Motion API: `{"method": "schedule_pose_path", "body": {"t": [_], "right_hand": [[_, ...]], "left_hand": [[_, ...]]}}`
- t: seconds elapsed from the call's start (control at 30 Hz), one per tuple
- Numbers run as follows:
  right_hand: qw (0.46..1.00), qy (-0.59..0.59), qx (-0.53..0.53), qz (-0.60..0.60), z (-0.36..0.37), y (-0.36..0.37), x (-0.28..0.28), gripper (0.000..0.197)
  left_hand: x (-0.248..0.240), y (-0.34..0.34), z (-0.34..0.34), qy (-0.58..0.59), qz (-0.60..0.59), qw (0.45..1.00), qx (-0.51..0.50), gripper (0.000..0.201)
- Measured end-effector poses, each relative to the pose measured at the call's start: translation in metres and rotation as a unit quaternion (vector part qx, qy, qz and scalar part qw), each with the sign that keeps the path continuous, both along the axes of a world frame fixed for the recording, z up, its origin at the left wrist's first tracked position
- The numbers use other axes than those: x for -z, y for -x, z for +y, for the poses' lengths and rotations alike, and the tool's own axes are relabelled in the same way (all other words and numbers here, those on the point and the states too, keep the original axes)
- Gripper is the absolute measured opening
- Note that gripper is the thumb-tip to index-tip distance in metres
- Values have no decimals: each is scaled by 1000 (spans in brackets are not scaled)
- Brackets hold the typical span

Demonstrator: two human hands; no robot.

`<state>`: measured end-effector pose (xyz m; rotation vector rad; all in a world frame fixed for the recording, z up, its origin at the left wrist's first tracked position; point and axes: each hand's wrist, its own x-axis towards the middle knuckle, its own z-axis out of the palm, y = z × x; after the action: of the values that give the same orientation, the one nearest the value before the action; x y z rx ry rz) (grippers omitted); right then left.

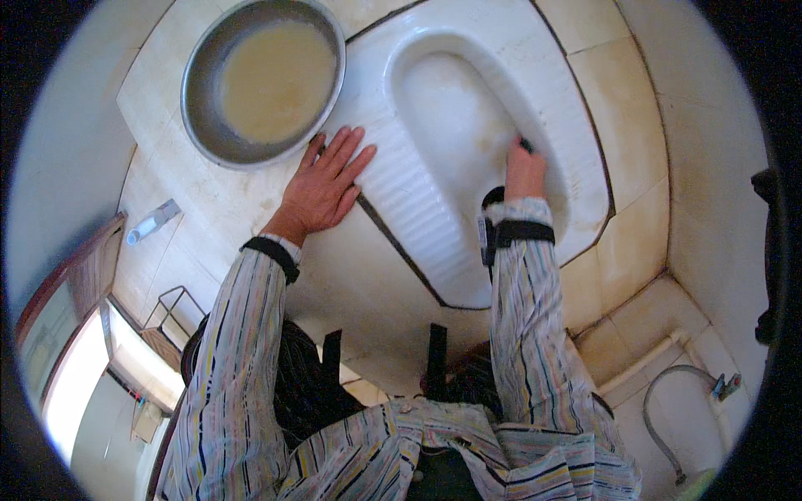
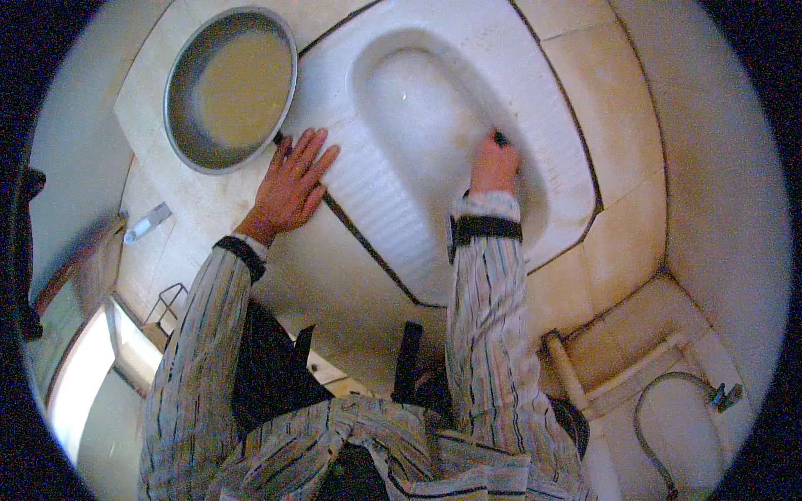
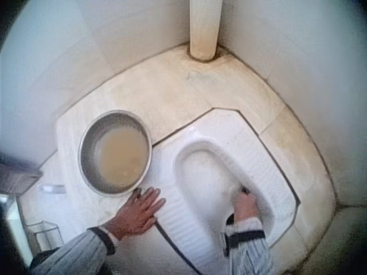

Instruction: The person scrubs the tiled floor and a squat toilet with a sponge. They then fill a metal bowl with water from a sink and use it to rinse the toilet while continuing to scrub the surface.

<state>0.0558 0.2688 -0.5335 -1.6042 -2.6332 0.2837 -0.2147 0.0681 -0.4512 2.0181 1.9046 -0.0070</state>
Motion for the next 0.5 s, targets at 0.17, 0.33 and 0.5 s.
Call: {"method": "schedule_pose_path", "body": {"t": [0.17, 0.33, 0.5], "right_hand": [[989, 18, -62, -136, 9, 39, 25, 30], [902, 189, 179, 345, 17, 83, -3, 33], [860, 312, 290, 279, 10, 35, -18, 28]], "left_hand": [[0, -3, -3, 5, 13, 1000, -3, 62], [-1, -4, 0, -5, 6, 1000, -5, 62], [-1, -2, -2, -13, 12, 1000, -1, 60]]}}
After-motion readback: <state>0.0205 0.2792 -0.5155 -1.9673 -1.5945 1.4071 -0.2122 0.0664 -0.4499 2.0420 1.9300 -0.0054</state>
